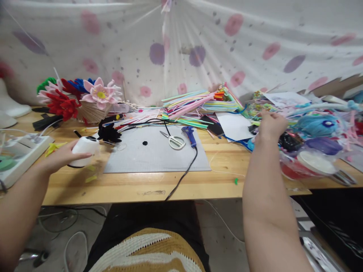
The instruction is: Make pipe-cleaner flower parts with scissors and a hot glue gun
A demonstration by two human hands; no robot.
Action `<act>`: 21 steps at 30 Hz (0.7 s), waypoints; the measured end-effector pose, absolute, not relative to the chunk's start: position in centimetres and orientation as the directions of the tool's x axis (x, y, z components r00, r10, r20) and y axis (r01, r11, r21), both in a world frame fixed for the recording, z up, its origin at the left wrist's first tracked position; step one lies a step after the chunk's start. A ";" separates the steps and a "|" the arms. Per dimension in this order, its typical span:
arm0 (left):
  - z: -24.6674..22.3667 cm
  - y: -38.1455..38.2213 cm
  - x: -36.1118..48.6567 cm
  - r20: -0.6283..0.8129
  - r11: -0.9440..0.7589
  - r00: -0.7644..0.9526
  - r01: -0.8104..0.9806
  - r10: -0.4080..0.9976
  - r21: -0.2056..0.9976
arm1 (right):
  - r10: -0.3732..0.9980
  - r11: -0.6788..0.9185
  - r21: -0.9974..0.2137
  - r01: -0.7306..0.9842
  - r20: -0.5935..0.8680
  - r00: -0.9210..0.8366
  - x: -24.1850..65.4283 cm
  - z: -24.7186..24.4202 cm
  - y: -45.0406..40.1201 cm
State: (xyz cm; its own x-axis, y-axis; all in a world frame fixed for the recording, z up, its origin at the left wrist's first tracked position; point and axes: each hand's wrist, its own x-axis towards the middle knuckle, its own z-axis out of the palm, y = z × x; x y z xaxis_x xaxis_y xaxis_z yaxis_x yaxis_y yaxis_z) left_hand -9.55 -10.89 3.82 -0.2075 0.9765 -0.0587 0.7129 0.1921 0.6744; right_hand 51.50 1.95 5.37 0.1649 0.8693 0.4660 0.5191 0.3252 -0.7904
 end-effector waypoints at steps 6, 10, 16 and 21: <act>5.1 -10.0 -7.8 -0.060 0.133 -0.128 0.701 0.990 0.701 | 0.994 -0.028 -0.524 0.851 0.073 0.078 44.9 6.5 -0.5; 5.6 -8.6 -5.3 0.012 -0.018 0.013 0.800 1.000 0.599 | 0.924 0.378 -0.589 0.714 0.284 -0.255 35.0 7.6 -1.8; 5.5 -7.6 -1.7 0.096 -0.123 0.086 0.850 0.992 0.512 | 0.689 -0.128 -0.991 0.029 -0.110 -0.716 19.1 1.7 -5.3; 4.7 -7.4 -1.7 0.078 -0.066 0.040 0.932 0.996 0.357 | 0.461 -0.333 -0.942 0.048 -0.207 -0.863 15.6 -0.3 -5.4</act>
